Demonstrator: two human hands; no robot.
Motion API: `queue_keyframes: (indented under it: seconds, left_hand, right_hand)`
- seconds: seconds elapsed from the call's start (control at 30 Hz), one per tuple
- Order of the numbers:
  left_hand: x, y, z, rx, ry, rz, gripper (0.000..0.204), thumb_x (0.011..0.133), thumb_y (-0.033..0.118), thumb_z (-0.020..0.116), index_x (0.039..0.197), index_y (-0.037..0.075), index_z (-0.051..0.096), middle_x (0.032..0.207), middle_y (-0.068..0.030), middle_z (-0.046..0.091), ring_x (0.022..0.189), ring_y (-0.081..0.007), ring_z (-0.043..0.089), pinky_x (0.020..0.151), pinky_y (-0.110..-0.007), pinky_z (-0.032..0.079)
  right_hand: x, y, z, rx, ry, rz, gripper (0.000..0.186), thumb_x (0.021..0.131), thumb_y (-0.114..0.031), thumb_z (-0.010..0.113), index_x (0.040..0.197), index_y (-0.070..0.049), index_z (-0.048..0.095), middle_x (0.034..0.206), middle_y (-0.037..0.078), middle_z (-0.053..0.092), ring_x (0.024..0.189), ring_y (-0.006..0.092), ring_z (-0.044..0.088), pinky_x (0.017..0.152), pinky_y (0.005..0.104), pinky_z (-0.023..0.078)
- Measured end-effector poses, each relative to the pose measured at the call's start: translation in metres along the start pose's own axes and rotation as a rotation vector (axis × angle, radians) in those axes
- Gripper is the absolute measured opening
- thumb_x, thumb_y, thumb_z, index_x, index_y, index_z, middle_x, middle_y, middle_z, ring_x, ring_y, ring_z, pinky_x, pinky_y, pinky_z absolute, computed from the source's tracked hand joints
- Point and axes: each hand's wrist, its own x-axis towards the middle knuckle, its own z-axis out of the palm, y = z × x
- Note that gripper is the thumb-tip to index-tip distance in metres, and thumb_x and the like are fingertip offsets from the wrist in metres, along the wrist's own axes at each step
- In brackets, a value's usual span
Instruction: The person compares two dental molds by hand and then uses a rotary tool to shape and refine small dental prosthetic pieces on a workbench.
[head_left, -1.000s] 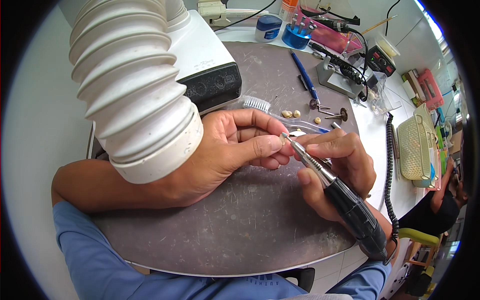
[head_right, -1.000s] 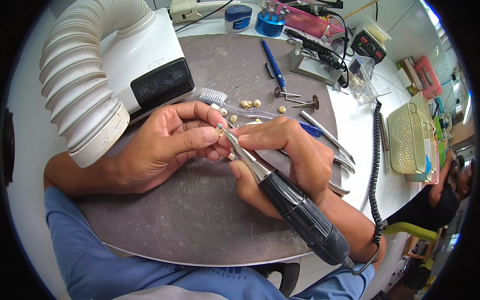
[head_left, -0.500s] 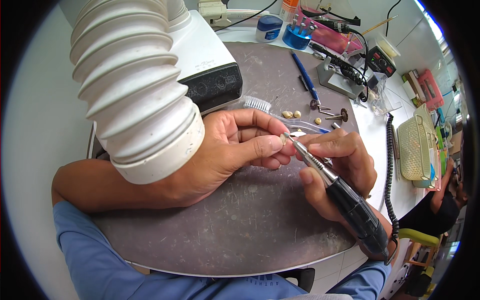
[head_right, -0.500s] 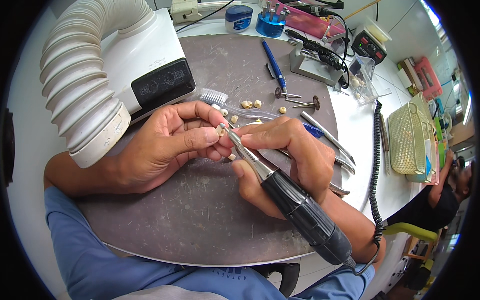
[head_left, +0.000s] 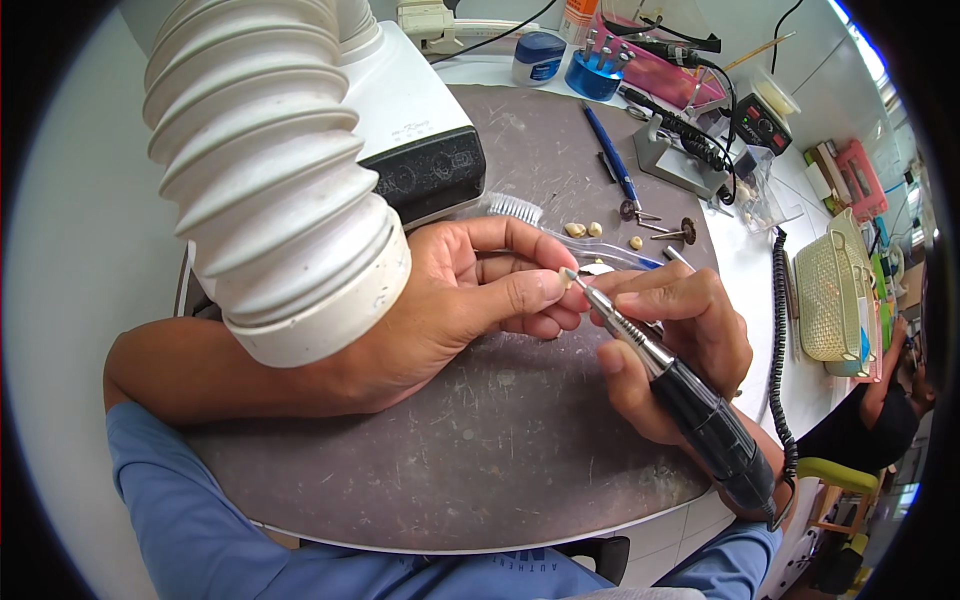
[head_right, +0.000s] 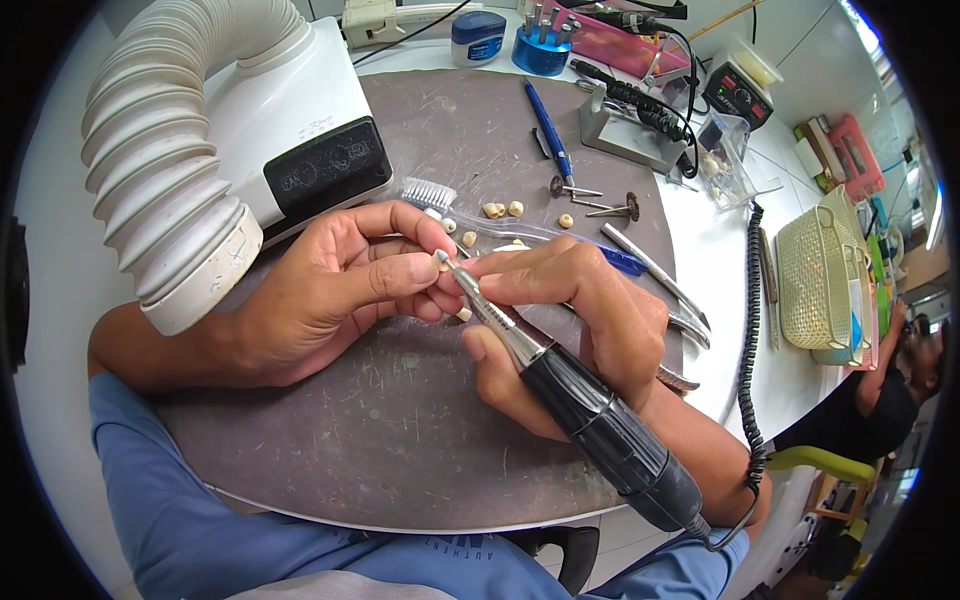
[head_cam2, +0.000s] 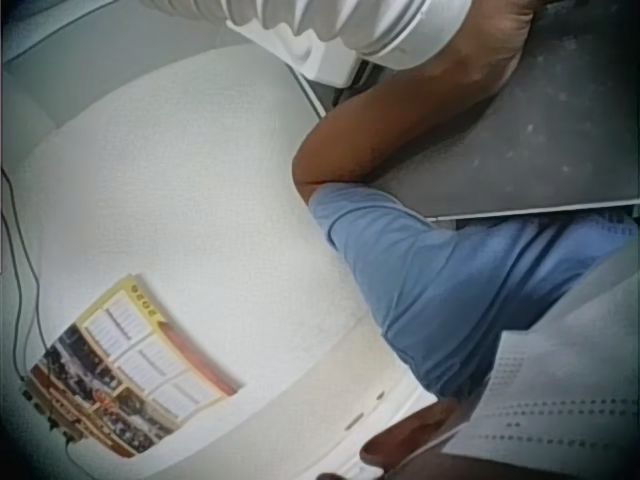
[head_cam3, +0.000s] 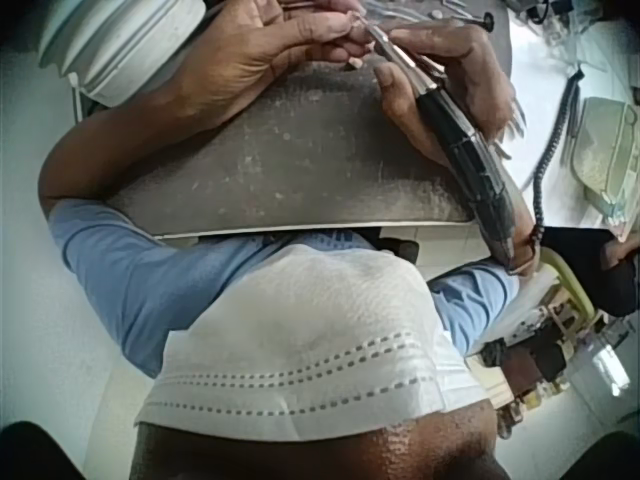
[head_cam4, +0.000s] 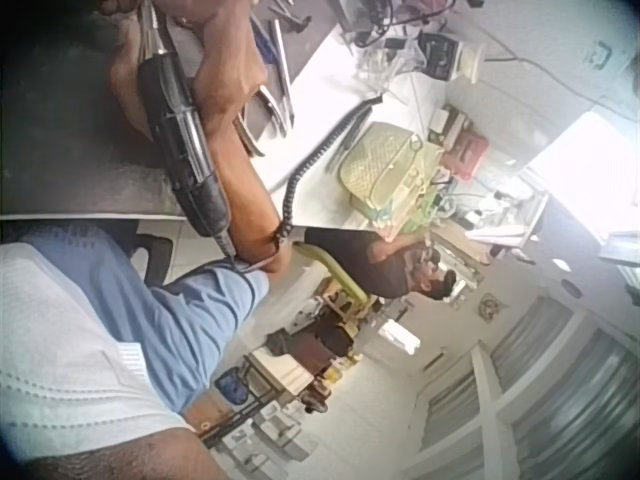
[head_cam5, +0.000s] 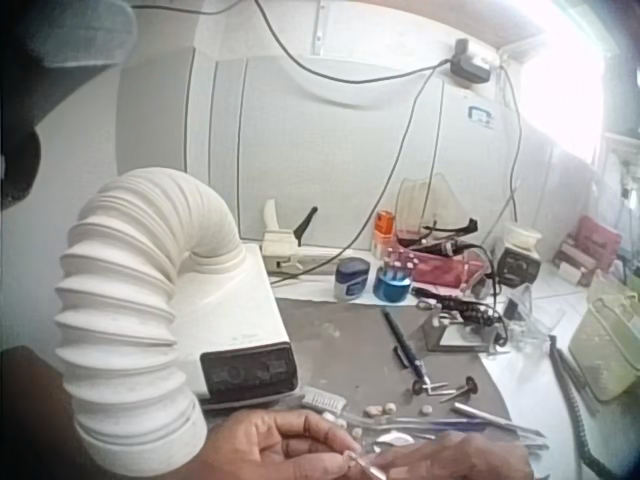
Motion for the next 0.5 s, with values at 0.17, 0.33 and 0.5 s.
queue_keyframes:
  seconds: [0.17, 0.33, 0.5]
  left_hand:
    - [0.0004, 0.0000, 0.0008, -0.013, 0.003, 0.002, 0.023, 0.095, 0.013, 0.060, 0.114, 0.000, 0.054, 0.106, -0.0113, 0.065, 0.098, -0.0145, 0.064, 0.089, -0.027, 0.052]
    - [0.0001, -0.0006, -0.0010, -0.010, 0.005, -0.003, 0.022, 0.095, 0.013, 0.060, 0.113, 0.001, 0.054, 0.105, -0.0114, 0.065, 0.098, -0.0146, 0.064, 0.089, -0.027, 0.052]
    - [0.0000, -0.0001, 0.0000, -0.015, -0.003, -0.008, 0.022, 0.095, 0.012, 0.060, 0.113, 0.001, 0.054, 0.105, -0.0112, 0.065, 0.097, -0.0143, 0.064, 0.088, -0.026, 0.052]
  right_hand:
    - [0.0010, -0.0057, -0.0092, -0.057, -0.159, 0.048, 0.026, 0.087, -0.008, 0.066, 0.102, 0.003, 0.049, 0.095, 0.021, 0.066, 0.092, 0.0267, 0.068, 0.082, 0.0343, 0.052]
    - [-0.0013, -0.0025, -0.0092, -0.049, -0.155, 0.070, 0.026, 0.087, -0.008, 0.066, 0.102, 0.003, 0.049, 0.096, 0.021, 0.066, 0.092, 0.0269, 0.068, 0.083, 0.0348, 0.052]
    - [-0.0007, 0.0026, -0.0008, 0.012, -0.006, -0.004, 0.027, 0.071, -0.001, 0.074, 0.092, 0.005, 0.059, 0.087, 0.021, 0.070, 0.080, 0.0273, 0.072, 0.073, 0.0332, 0.057]
